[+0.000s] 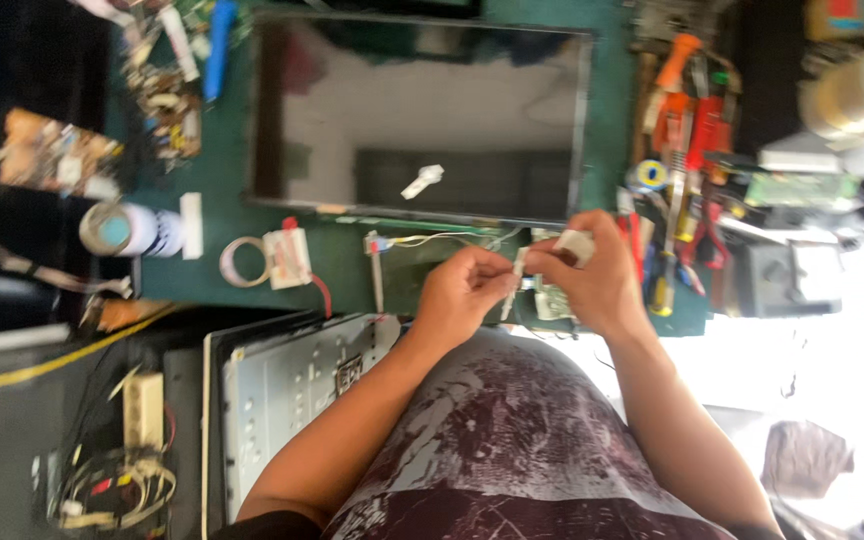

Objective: The person works on a disassembled flat-screen monitor, using white tape to secure a circuit board to the screen's frame. They repeatedly apply tape, cut it with a utility knife, and adjust the board's position.

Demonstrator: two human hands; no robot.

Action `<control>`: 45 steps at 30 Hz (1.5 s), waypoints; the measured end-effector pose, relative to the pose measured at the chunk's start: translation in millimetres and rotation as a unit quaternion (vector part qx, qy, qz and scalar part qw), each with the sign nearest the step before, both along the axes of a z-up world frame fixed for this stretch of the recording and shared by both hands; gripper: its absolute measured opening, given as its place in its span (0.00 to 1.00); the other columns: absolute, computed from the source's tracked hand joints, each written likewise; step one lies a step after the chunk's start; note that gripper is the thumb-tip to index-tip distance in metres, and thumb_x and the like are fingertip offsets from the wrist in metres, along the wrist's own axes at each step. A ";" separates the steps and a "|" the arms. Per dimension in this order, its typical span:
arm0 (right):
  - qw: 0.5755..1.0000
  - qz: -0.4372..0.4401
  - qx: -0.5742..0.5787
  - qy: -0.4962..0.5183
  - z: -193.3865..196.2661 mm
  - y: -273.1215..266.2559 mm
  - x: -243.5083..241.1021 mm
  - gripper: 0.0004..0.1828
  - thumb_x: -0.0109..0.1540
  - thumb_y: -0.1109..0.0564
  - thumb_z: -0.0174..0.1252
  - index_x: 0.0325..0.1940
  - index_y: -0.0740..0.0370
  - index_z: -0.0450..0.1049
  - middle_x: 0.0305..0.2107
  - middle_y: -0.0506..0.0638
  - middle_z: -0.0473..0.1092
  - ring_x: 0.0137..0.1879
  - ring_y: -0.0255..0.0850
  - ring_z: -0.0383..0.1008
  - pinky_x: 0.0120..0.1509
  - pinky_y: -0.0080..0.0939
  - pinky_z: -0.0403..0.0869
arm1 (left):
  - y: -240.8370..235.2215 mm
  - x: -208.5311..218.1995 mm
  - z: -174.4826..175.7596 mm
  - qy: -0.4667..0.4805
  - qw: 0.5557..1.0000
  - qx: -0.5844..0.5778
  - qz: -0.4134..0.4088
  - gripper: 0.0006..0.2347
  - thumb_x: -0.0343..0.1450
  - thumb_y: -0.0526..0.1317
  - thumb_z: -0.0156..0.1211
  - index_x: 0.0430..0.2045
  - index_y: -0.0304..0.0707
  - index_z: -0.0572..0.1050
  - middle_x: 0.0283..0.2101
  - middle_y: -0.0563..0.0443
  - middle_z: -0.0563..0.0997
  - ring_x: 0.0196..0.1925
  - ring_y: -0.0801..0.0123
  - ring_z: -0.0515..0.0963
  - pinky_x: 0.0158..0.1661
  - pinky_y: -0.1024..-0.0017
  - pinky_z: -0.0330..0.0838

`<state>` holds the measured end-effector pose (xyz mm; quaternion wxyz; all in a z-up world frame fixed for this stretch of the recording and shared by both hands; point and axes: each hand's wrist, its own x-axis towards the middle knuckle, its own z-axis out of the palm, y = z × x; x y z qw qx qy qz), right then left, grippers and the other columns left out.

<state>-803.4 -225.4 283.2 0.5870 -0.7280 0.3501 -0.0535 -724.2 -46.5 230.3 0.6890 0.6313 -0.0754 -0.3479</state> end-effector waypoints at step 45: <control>0.987 0.143 0.071 0.003 -106.4 55.9 224.1 0.17 0.66 0.63 0.65 0.47 0.60 0.61 0.38 0.54 0.79 0.23 0.33 0.72 0.29 0.33 0.69 | 51.9 64.8 -182.3 0.333 0.891 -0.039 0.305 0.04 0.76 0.41 0.64 0.38 0.52 0.74 0.24 0.55 0.74 0.18 0.75 0.77 0.17 0.85 0.68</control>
